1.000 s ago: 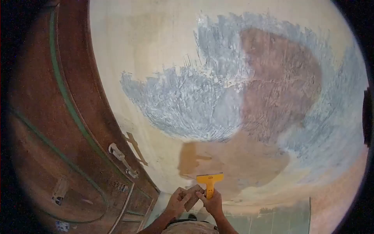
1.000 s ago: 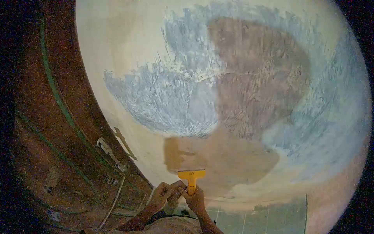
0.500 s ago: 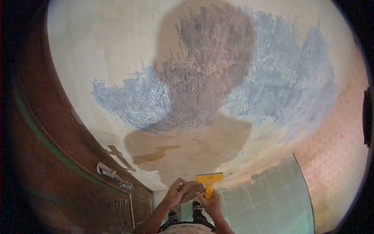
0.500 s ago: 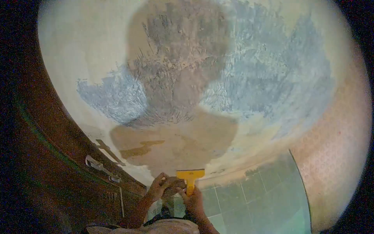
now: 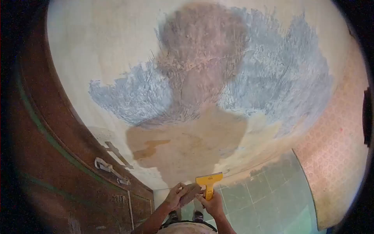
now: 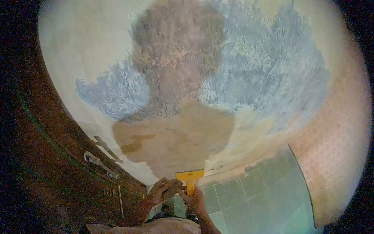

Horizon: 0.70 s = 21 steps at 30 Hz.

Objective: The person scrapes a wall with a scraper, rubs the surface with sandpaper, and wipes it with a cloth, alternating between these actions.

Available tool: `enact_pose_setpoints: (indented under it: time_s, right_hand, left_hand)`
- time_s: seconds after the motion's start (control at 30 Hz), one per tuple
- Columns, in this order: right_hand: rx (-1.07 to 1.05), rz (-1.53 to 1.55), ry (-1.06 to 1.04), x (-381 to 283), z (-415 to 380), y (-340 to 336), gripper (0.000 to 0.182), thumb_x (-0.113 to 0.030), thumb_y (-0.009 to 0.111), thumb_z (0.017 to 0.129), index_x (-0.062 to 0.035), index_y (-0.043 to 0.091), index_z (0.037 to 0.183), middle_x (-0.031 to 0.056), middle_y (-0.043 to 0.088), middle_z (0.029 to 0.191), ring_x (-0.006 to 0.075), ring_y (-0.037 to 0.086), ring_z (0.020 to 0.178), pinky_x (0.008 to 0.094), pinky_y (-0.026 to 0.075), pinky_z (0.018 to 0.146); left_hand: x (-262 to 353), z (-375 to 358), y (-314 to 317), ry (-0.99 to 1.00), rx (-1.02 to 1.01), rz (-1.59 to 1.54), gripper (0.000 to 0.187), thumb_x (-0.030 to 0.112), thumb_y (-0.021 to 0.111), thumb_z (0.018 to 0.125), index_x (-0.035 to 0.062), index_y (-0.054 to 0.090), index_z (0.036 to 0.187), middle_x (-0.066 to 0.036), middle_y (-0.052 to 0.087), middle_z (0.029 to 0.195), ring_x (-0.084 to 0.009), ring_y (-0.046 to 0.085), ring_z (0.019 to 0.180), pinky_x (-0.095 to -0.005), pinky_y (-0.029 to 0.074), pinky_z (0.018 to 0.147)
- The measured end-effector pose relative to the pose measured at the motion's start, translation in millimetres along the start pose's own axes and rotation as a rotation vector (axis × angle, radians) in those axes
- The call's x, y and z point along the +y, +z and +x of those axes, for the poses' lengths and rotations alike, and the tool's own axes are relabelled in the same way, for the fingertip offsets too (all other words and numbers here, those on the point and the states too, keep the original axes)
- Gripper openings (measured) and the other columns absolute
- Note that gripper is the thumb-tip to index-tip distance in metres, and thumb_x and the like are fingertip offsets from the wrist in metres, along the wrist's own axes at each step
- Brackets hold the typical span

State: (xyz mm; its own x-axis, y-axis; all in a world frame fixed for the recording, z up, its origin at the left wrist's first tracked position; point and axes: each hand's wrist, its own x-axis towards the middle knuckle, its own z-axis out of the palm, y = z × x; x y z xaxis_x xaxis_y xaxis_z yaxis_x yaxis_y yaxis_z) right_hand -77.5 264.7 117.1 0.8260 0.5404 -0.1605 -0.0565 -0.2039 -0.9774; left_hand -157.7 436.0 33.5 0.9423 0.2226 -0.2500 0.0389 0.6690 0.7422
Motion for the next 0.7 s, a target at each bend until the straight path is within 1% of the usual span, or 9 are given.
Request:
enact_pose_setpoints:
  time_s: [0.13,0.2,0.23,0.3,0.4,0.43,0.53,0.6,0.7]
  right_hand:
    - [-0.025,-0.076,-0.035,5.0,4.0,-18.6,0.029,-0.018,0.082,0.081,-0.0033,0.056,0.082,-0.0001,0.056,0.061,0.0063,0.052,0.049,0.0241,0.044,0.046]
    - [-0.045,-0.123,-0.033,15.4,8.7,-27.1,0.031,-0.019,0.082,0.080,-0.0043,0.055,0.082,-0.0002,0.056,0.061,0.0064,0.052,0.049,0.0242,0.044,0.045]
    - [-0.049,-0.116,-0.056,23.6,12.3,-30.8,0.031,-0.019,0.082,0.081,-0.0049,0.054,0.081,-0.0004,0.056,0.061,0.0064,0.052,0.049,0.0243,0.044,0.044]
    - [-0.072,-0.104,-0.080,29.7,15.6,-39.8,0.032,-0.018,0.082,0.081,-0.0055,0.053,0.081,-0.0005,0.055,0.061,0.0065,0.052,0.048,0.0245,0.044,0.043]
    - [-0.151,-0.114,-0.074,25.5,18.1,-54.5,0.031,-0.016,0.081,0.082,-0.0058,0.052,0.080,-0.0004,0.056,0.062,0.0063,0.051,0.048,0.0244,0.044,0.043]
    - [-0.187,-0.033,-0.020,25.2,18.8,-58.4,0.031,-0.016,0.081,0.082,-0.0061,0.051,0.079,0.0001,0.057,0.064,0.0062,0.051,0.049,0.0239,0.044,0.043]
    - [-0.283,0.084,0.040,24.6,21.4,-69.5,0.032,-0.015,0.081,0.082,-0.0070,0.050,0.078,0.0016,0.060,0.068,0.0056,0.051,0.050,0.0228,0.043,0.043]
    - [-0.338,0.121,0.043,28.5,23.7,-76.0,0.033,-0.015,0.081,0.081,-0.0076,0.050,0.077,0.0025,0.061,0.070,0.0052,0.050,0.050,0.0221,0.042,0.043]
    - [-0.390,0.056,0.000,36.9,25.0,-80.7,0.029,-0.017,0.082,0.081,-0.0040,0.056,0.083,0.0045,0.066,0.076,0.0080,0.057,0.057,0.0250,0.047,0.051]
  left_hand:
    - [-20.9,-5.0,3.2,0.008,0.014,-0.076,0.016,0.014,0.050,0.103,0.0029,0.055,0.114,-0.018,0.061,0.127,-0.0264,0.061,0.118,-0.0342,0.053,0.098]
    - [-17.0,-12.7,19.5,0.044,0.107,0.149,0.016,0.019,0.057,0.101,0.0062,0.050,0.109,-0.004,0.063,0.101,-0.0099,0.060,0.088,-0.0256,0.051,0.074]
    - [-15.6,-16.9,29.0,0.050,0.127,0.150,0.016,0.019,0.057,0.101,0.0062,0.050,0.109,-0.004,0.063,0.101,-0.0099,0.060,0.088,-0.0256,0.051,0.074]
    - [-15.0,-22.5,45.1,0.192,0.143,0.326,0.019,0.021,0.057,0.101,0.0072,0.051,0.112,-0.003,0.063,0.102,-0.0091,0.059,0.089,-0.0277,0.050,0.074]
    - [-19.8,-30.5,56.8,0.136,0.186,0.401,0.021,0.022,0.056,0.101,0.0074,0.051,0.114,-0.003,0.062,0.106,-0.0110,0.060,0.095,-0.0287,0.051,0.080]
    - [-24.1,-33.6,63.2,0.136,0.202,0.398,0.021,0.022,0.056,0.101,0.0074,0.051,0.114,-0.003,0.062,0.106,-0.0110,0.060,0.095,-0.0287,0.051,0.080]
    - [-43.9,-34.6,76.5,0.235,0.235,0.375,0.026,0.023,0.056,0.101,0.0064,0.050,0.121,-0.004,0.062,0.110,-0.0119,0.060,0.100,-0.0289,0.052,0.083]
    - [-60.7,-29.8,74.0,0.115,0.307,-0.110,0.034,0.021,0.059,0.100,0.0041,0.048,0.127,-0.006,0.061,0.114,-0.0122,0.060,0.099,-0.0288,0.052,0.084]
    - [-68.0,-37.7,83.6,0.151,0.349,-0.069,0.035,0.019,0.065,0.096,0.0016,0.053,0.123,-0.005,0.063,0.109,-0.0128,0.061,0.099,-0.0287,0.052,0.084]
